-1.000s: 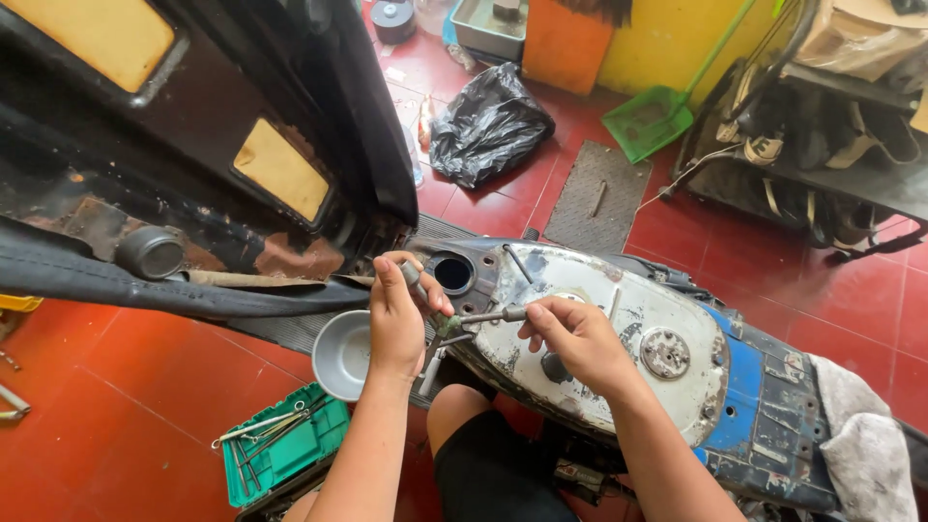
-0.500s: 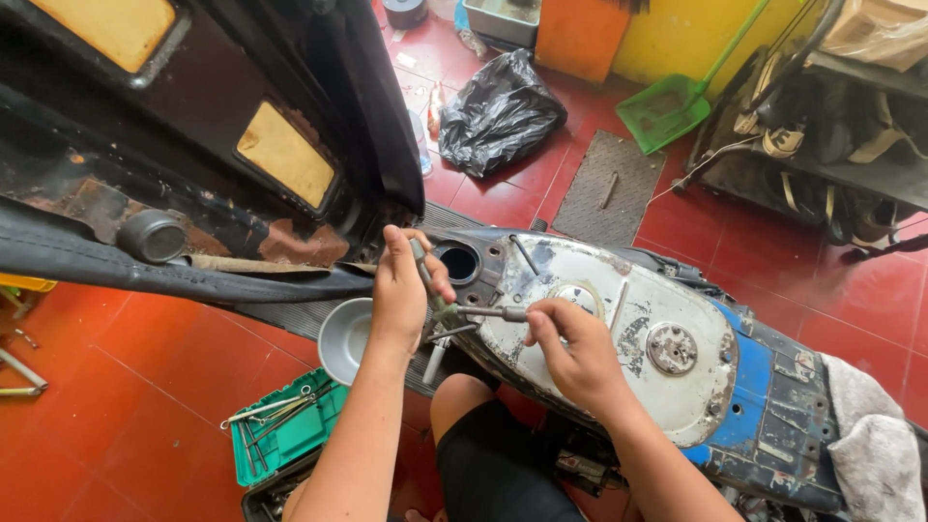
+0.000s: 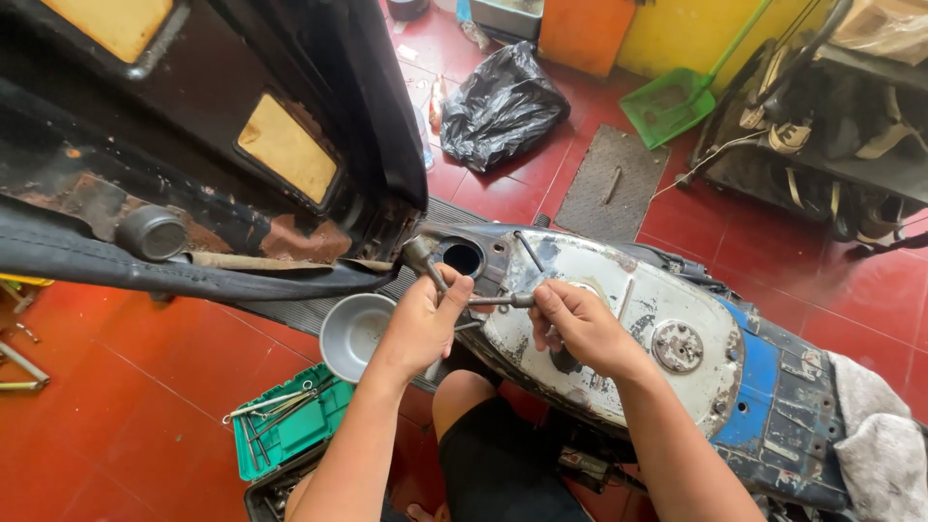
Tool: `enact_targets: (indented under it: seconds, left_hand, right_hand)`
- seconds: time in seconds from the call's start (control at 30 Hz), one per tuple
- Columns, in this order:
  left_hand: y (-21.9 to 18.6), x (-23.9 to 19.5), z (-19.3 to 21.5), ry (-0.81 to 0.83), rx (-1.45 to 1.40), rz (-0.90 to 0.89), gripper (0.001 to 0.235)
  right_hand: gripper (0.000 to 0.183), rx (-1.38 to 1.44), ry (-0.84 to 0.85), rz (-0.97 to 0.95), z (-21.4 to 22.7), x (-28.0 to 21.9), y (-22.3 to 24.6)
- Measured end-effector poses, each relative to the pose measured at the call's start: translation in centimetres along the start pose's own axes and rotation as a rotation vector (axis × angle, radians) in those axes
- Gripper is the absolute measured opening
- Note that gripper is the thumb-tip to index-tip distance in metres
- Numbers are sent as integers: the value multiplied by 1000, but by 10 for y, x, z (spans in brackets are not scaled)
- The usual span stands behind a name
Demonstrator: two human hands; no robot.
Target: Removing various engine and body components from a motorcycle using hand tools like wrenches and screwdrivers.
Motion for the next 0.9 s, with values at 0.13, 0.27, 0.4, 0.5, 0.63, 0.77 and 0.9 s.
enact_targets:
  seconds: [0.13, 0.27, 0.4, 0.5, 0.63, 0.77, 0.9]
  left_hand:
    - [-39, -1, 7, 19, 335, 26, 33]
    - [-51, 9, 7, 109, 358, 13, 32]
    - [-70, 5, -3, 105, 374, -18, 32]
    - [-82, 2, 0, 77, 472, -19, 32]
    - [-83, 2, 3, 64, 462, -9, 33]
    - [-94, 2, 9, 91, 640, -30, 41]
    - [-117, -5, 18, 199, 816, -110, 44]
  right_hand:
    - [40, -176, -85, 155, -9, -12, 1]
    - [40, -183, -251, 306, -18, -21, 4]
    - [46, -71, -381, 357, -22, -25, 3]
    - [48, -34, -471, 341, -34, -35, 9]
    - [45, -108, -556, 472, -34, -40, 16]
    - [43, -125, -283, 255, -26, -18, 0]
    - [38, -122, 7, 164, -25, -13, 22]
Point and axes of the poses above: each hand's wrist, its own x-axis towards the middle knuckle, its own z-axis out of the back of the hand, y = z × x, the point moved 3 cm from there along x, towards the middle knuckle, and after that the axes turned 5 degrees about -y, right-handed, at the moved point
